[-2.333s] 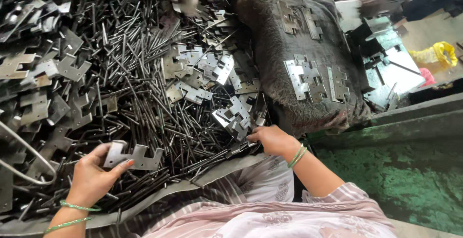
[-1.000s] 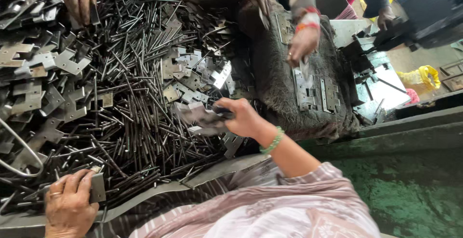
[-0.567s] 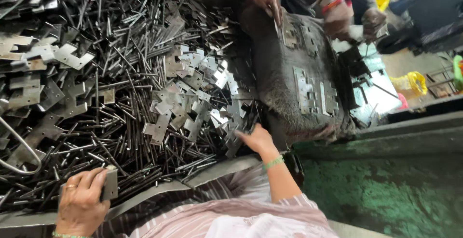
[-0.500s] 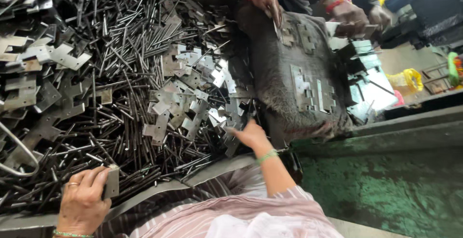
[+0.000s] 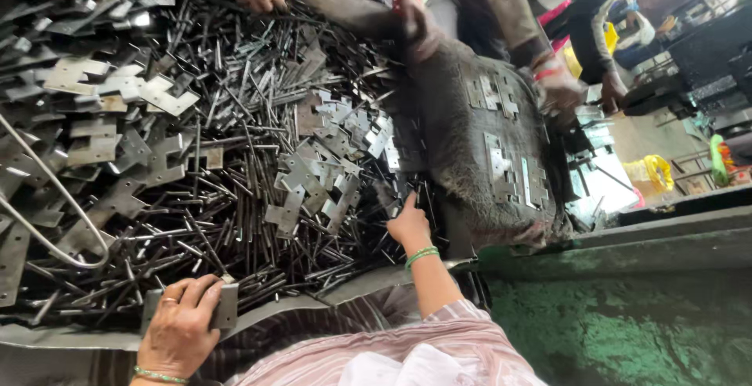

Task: The person sorts small metal brackets and pins from a large bin, picking them up by hand and moving them to a separate area. The hands repeatedly reach into the pile, separate items, and place them aside.

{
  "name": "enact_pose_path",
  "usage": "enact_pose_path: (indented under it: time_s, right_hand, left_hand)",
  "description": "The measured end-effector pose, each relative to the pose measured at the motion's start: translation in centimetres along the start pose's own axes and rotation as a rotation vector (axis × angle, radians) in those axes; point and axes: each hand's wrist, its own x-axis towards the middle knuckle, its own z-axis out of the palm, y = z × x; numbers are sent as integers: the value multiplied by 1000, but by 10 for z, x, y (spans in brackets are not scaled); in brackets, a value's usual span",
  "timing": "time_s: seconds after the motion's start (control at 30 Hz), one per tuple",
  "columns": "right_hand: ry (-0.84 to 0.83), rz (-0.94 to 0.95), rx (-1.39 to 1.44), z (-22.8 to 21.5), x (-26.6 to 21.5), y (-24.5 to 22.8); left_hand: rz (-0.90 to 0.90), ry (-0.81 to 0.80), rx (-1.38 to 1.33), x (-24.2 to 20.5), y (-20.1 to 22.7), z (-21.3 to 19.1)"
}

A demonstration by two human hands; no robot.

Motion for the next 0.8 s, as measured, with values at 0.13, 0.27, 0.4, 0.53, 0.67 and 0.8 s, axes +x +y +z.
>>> enact_pose_path:
  time_s: [0.13,0.27,0.4,0.53,0.67,0.8]
  right_hand:
    - [78,-7,-17,-3,-10,-10]
    - [103,-73,-83,5,-8,-11]
    - [199,-192,-107,25,29,14]
    - [226,-271,99,14,62,45]
    - [-5,-253,677,-14,46,66]
    - [-312,-242,1285,-55,1,74]
  left_hand:
    - [10,17,-37,-2,-6,6]
    - [42,85,-60,-3,-18,24]
    - [68,80,-69,-6,-33,40]
    - [71,80,-58,-5,-37,46]
    - [75,101,-67,-8,-42,52]
    - [124,114,-52,-7,-46,52]
